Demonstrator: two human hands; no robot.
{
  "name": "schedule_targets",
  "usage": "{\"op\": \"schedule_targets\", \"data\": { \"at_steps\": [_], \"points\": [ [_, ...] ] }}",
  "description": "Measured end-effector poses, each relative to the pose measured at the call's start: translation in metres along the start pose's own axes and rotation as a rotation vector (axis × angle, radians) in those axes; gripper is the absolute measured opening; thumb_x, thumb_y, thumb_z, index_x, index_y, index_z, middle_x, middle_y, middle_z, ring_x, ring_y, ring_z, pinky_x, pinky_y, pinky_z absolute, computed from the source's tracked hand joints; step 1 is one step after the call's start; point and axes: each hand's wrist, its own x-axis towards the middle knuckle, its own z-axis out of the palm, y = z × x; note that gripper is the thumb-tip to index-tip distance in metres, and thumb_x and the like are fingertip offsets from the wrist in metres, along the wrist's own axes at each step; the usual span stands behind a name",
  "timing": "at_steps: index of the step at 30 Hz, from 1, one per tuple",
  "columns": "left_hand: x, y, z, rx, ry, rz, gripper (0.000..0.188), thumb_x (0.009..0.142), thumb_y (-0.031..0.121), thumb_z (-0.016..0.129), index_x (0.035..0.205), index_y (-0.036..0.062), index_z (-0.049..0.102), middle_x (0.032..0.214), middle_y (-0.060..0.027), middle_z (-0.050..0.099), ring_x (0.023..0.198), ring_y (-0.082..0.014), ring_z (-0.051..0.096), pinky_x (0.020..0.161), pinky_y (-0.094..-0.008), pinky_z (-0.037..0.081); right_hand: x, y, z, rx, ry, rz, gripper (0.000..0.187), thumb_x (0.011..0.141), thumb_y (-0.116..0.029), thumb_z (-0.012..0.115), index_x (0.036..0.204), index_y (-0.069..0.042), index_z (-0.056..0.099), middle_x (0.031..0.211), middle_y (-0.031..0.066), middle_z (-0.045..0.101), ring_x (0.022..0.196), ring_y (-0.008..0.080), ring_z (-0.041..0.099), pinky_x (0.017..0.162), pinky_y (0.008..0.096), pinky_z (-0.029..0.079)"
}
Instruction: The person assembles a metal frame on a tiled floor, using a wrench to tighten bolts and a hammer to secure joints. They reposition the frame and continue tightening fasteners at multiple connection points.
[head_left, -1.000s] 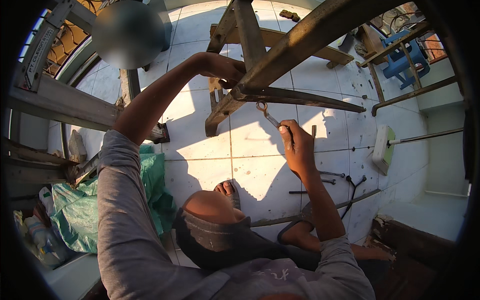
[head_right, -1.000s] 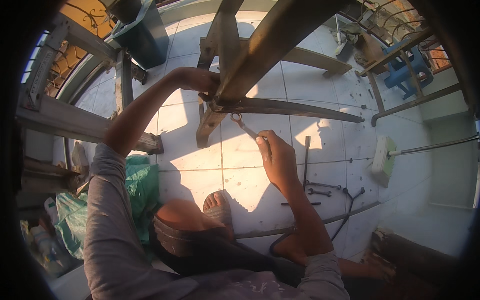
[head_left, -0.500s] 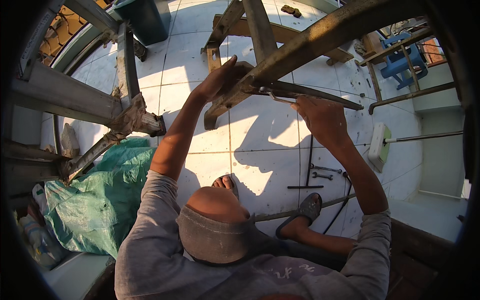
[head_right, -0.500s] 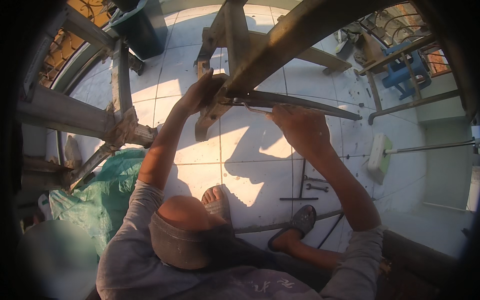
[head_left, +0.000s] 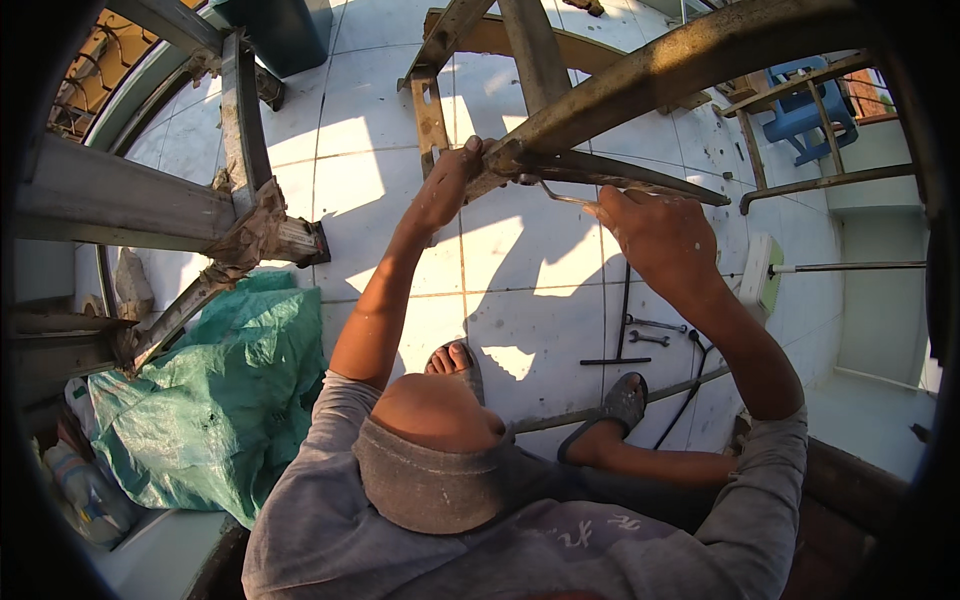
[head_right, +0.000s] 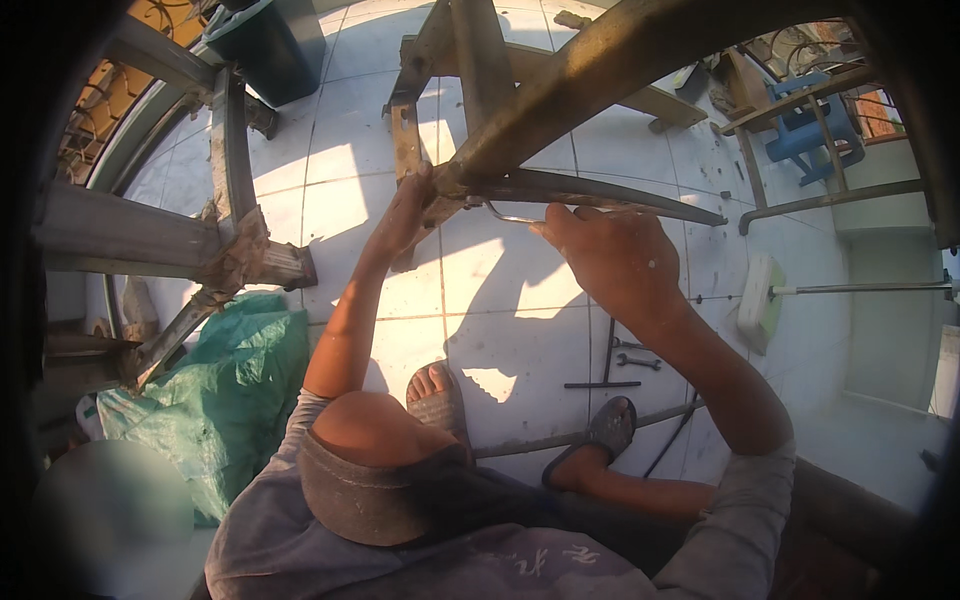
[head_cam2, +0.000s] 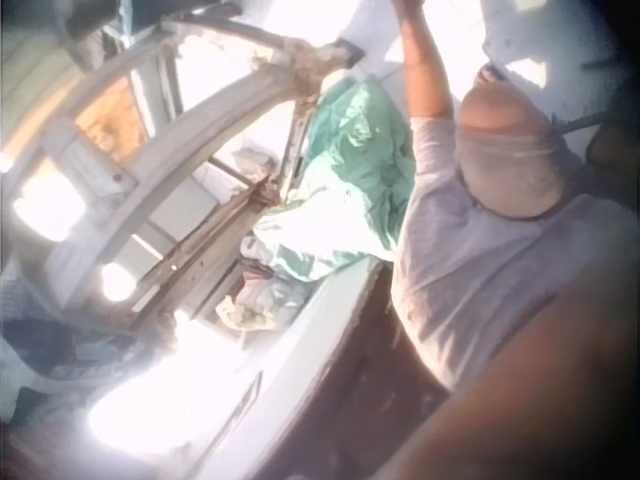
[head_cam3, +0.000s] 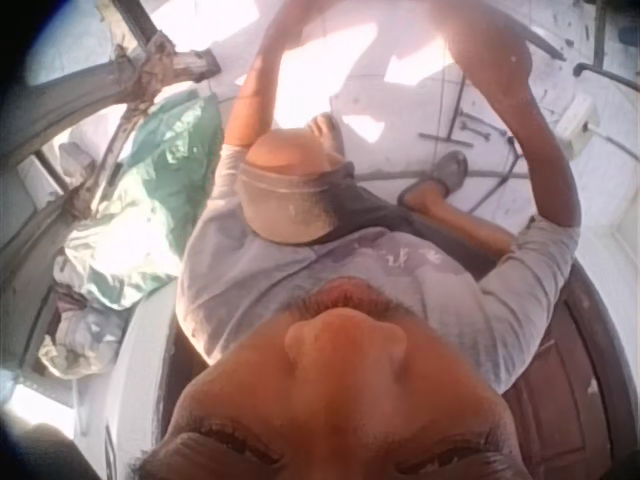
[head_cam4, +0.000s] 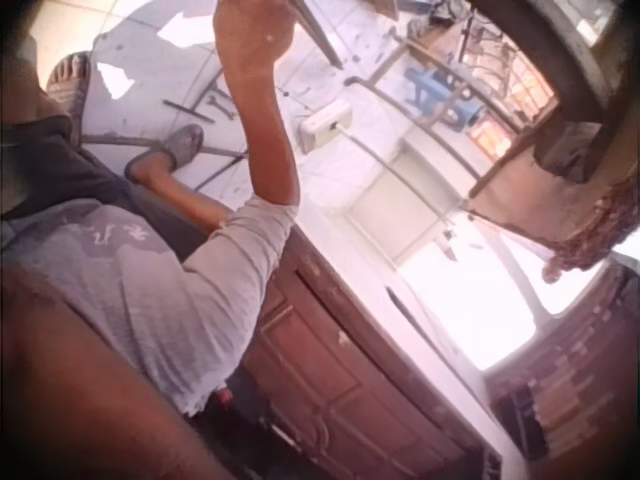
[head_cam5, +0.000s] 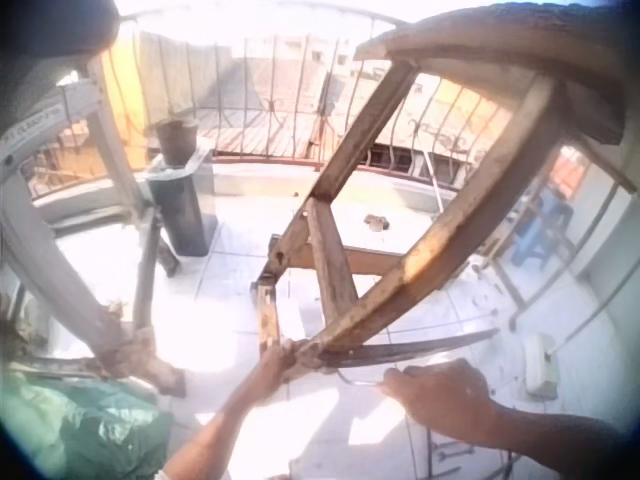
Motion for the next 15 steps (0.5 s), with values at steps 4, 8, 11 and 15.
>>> {"op": "schedule_targets", "data": {
  "at_steps": [4,8,11,15],
  "points": [
    [0.004,-0.016,-0.001,-0.029,0.062,0.03,0.076,0.106,0.055,0.018,0.12,-0.0048,0.062,0.092,-0.0127,0.067,0.087,-0.021,0.056,0.085,-0.0346,0.045,0.01,0.004,-0.001,-0.046,-0.078,-0.002,0.026,0.095,-0.036,0.061,0.088,-0.012,0.058,0.069,0.0044,0.067,0.062,0.0228,0.068,0.056,0.0352,0.053],
    [0.001,-0.008,0.004,0.058,0.053,0.048,0.075,0.106,0.054,0.018,0.121,-0.0047,0.062,0.091,-0.0131,0.067,0.085,-0.0216,0.056,0.084,-0.0352,0.045,0.015,0.029,0.015,0.0,-0.058,-0.031,0.034,0.093,-0.042,0.062,0.078,-0.012,0.057,0.057,0.0048,0.06,0.051,0.0231,0.063,0.049,0.0351,0.049],
    [0.003,-0.004,-0.001,0.115,0.048,0.029,0.072,0.106,0.052,0.02,0.122,-0.0051,0.061,0.093,-0.0144,0.068,0.087,-0.0221,0.057,0.085,-0.0361,0.046,0.014,0.029,0.037,0.165,0.004,0.054,0.04,0.091,-0.041,0.065,0.069,-0.009,0.057,0.055,0.0072,0.057,0.049,0.0233,0.06,0.05,0.0351,0.046],
    [-0.003,-0.02,-0.005,0.009,0.096,-0.035,0.073,0.106,0.051,0.021,0.126,-0.0096,0.057,0.102,-0.0184,0.067,0.095,-0.0242,0.059,0.093,-0.0369,0.045,0.007,0.016,0.047,0.305,-0.002,0.176,0.025,0.091,-0.026,0.07,0.078,-0.006,0.061,0.064,0.0098,0.06,0.057,0.026,0.06,0.054,0.0382,0.045]
  ]
}}
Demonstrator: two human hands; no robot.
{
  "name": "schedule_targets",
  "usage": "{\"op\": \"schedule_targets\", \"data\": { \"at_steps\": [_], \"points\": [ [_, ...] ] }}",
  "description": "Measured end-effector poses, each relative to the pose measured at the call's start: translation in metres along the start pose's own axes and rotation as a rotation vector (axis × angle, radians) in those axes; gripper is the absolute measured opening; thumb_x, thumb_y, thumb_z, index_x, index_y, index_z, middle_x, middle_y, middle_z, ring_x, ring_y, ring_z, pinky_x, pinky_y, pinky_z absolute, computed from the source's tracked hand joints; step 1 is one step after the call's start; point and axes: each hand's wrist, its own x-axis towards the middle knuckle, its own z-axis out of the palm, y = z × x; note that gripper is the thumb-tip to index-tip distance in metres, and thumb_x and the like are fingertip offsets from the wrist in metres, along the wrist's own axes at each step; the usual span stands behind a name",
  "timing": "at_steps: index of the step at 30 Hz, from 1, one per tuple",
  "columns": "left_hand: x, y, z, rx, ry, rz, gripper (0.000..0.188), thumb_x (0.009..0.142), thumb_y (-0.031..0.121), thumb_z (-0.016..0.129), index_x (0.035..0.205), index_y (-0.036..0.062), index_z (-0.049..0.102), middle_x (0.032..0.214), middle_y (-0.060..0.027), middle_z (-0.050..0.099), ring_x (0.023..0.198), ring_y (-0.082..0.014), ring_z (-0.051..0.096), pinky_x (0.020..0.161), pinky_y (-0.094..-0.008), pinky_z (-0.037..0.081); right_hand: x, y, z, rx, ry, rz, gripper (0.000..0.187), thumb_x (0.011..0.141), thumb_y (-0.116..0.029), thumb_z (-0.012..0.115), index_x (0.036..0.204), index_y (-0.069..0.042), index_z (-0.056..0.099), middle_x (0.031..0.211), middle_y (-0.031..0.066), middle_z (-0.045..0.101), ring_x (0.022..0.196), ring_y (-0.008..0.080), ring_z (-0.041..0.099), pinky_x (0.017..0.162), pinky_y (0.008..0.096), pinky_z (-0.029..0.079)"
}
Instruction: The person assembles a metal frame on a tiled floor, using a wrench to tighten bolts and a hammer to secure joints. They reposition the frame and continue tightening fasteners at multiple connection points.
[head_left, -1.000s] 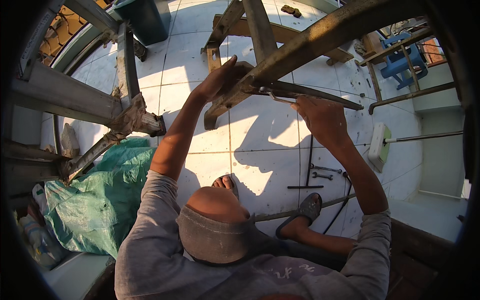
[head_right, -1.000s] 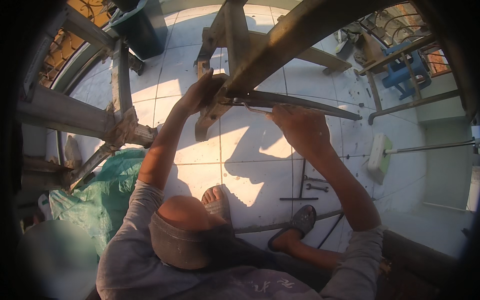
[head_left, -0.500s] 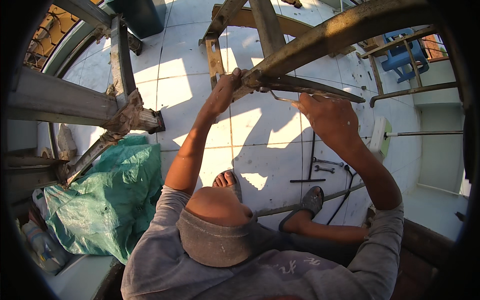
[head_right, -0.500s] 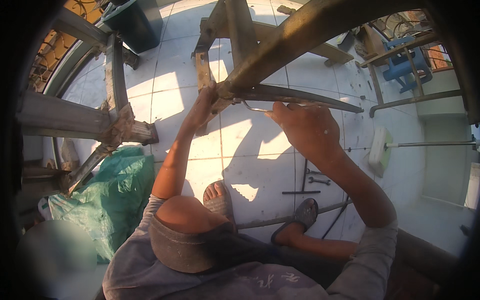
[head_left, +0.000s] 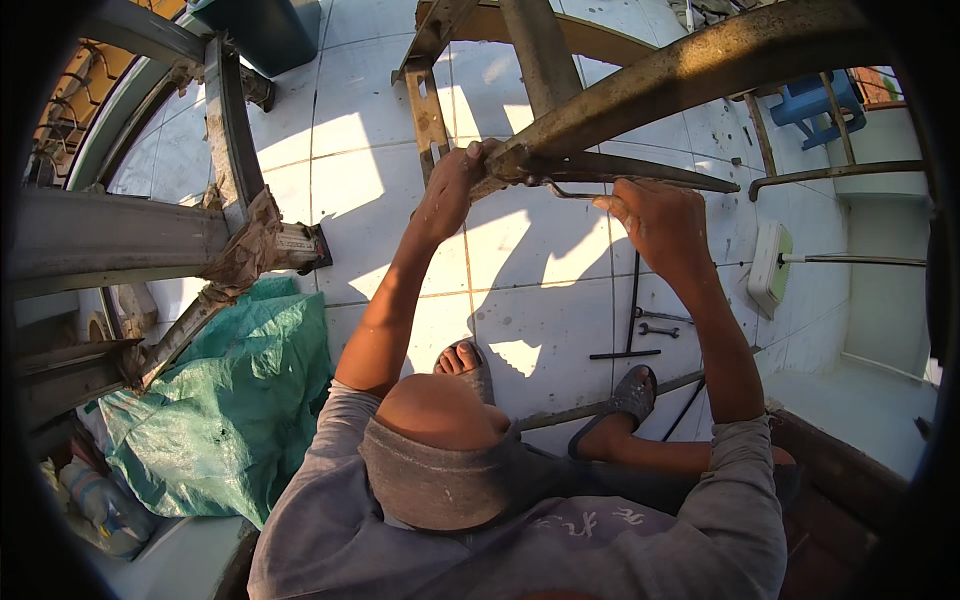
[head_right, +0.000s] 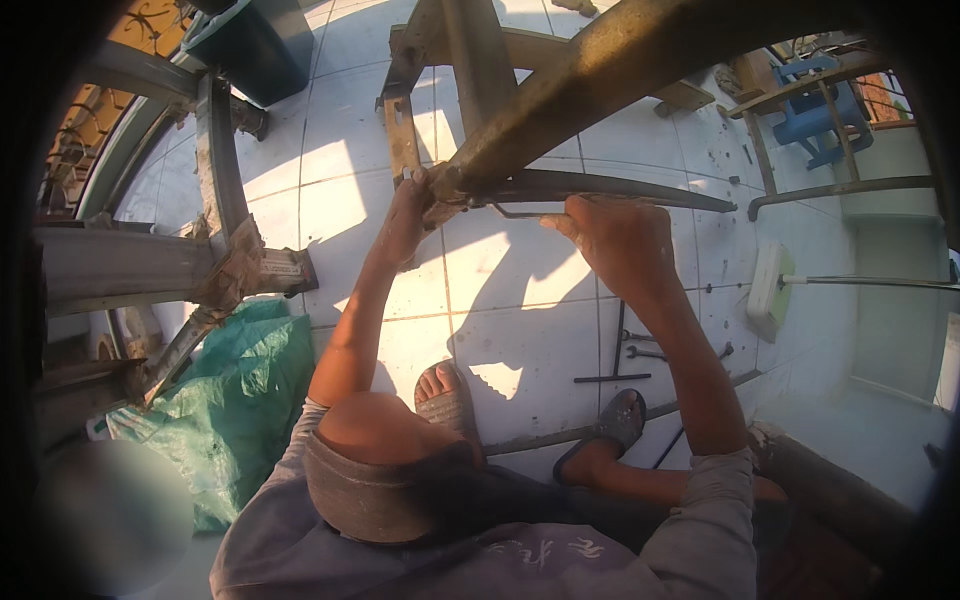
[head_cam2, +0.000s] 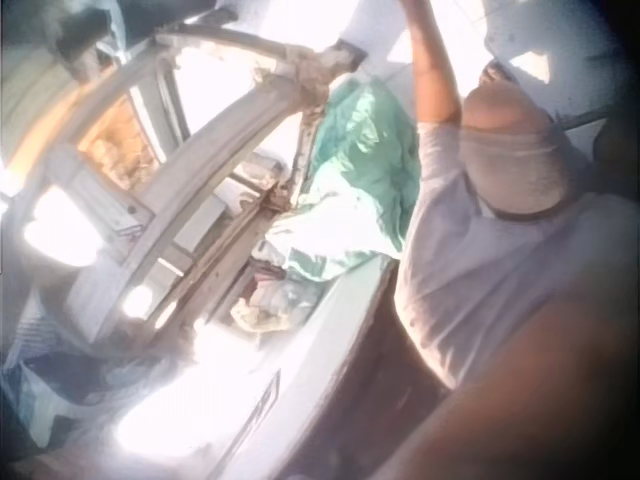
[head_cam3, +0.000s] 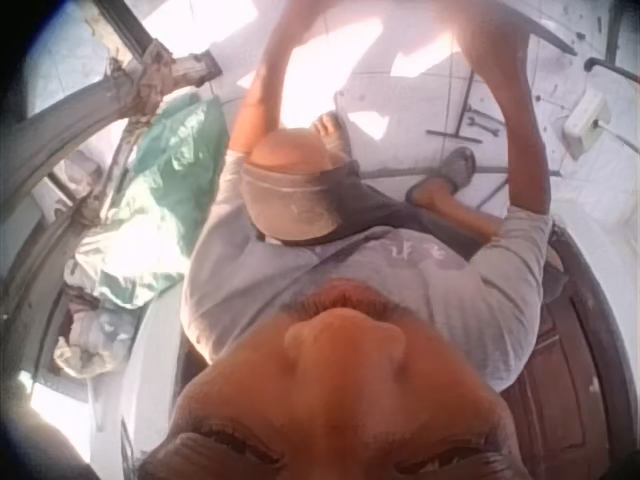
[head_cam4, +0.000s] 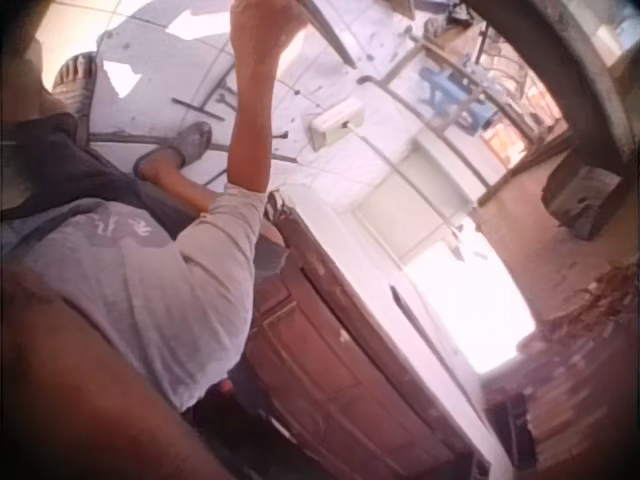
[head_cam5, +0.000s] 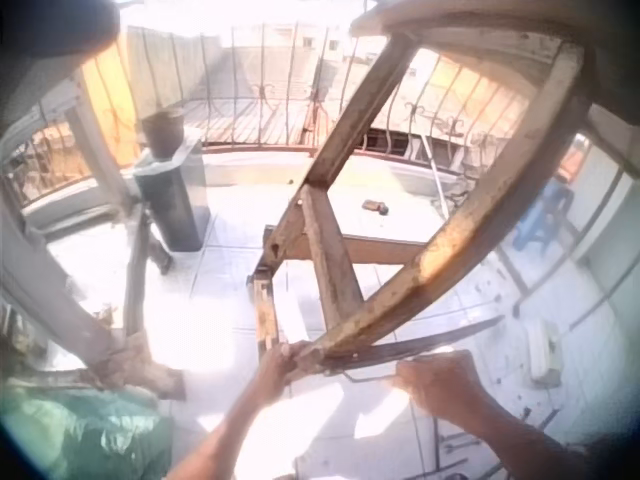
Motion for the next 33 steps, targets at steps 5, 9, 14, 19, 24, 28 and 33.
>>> {"op": "schedule_targets", "data": {
  "at_steps": [5,9,14,19,24,28,33],
  "points": [
    [-0.006,0.009,0.0,-0.233,-0.055,-0.17,0.081,0.104,0.059,0.019,0.142,-0.0086,0.043,0.13,-0.02,0.059,0.12,-0.0261,0.055,0.106,-0.0346,0.04,-0.017,-0.031,0.125,0.568,0.302,0.278,0.031,0.102,-0.021,0.054,0.079,-0.001,0.059,0.06,0.0093,0.054,0.054,0.0254,0.054,0.056,0.0348,0.046],
    [-0.006,0.037,-0.012,-0.304,-0.351,-0.218,0.086,0.102,0.065,0.015,0.149,-0.0049,0.035,0.142,-0.018,0.051,0.13,-0.0252,0.048,0.111,-0.0349,0.035,0.02,-0.152,0.237,1.499,0.687,0.683,0.051,0.108,-0.042,0.025,0.098,0.001,0.051,0.083,0.007,0.052,0.078,0.016,0.05,0.074,0.0322,0.045],
    [0.009,0.034,-0.021,-0.421,-0.436,-0.294,0.088,0.101,0.066,0.017,0.149,-0.0063,0.032,0.143,-0.0179,0.049,0.13,-0.0237,0.047,0.111,-0.0343,0.035,0.049,-0.212,0.142,2.356,0.526,1.114,0.063,0.102,-0.065,0.021,0.106,-0.008,0.048,0.085,0.0053,0.048,0.07,0.0173,0.046,0.067,0.0322,0.041],
    [0.0,0.037,-0.023,-1.099,-0.498,-0.364,0.062,0.106,0.044,0.034,0.151,0.001,0.031,0.152,-0.016,0.039,0.137,-0.0251,0.04,0.116,-0.0359,0.031,0.09,-0.226,0.031,2.832,0.386,1.179,0.05,0.103,-0.052,0.028,0.077,-0.011,0.041,0.066,0.005,0.036,0.055,0.0196,0.036,0.064,0.0373,0.039],
    [-0.016,0.041,-0.023,-1.0,-0.474,-0.283,0.06,0.105,0.041,0.037,0.15,0.0011,0.032,0.151,-0.0155,0.04,0.137,-0.0247,0.04,0.116,-0.0371,0.032,0.112,-0.195,0.015,3.269,0.39,0.974,0.024,0.096,-0.014,0.036,0.074,-0.007,0.041,0.064,0.0038,0.031,0.055,0.0189,0.034,0.058,0.0343,0.038],
    [-0.006,0.04,-0.018,-0.852,-0.355,-0.195,0.058,0.105,0.038,0.039,0.15,0.0011,0.032,0.15,-0.0151,0.04,0.137,-0.0244,0.04,0.116,-0.0381,0.032,0.118,-0.177,-0.019,3.276,0.468,1.128,0.016,0.094,-0.007,0.04,0.084,0.002,0.048,0.072,0.0078,0.041,0.066,0.0216,0.046,0.063,0.0358,0.044],
    [0.022,0.017,0.016,-0.89,-0.014,0.062,0.056,0.104,0.035,0.042,0.149,0.0011,0.033,0.149,-0.0146,0.041,0.137,-0.024,0.04,0.116,-0.0393,0.033,0.104,-0.156,0.006,3.522,0.178,0.578,0.023,0.098,-0.009,0.035,0.092,0.007,0.051,0.087,0.017,0.057,0.08,0.0312,0.059,0.081,0.0434,0.053]
  ]
}}
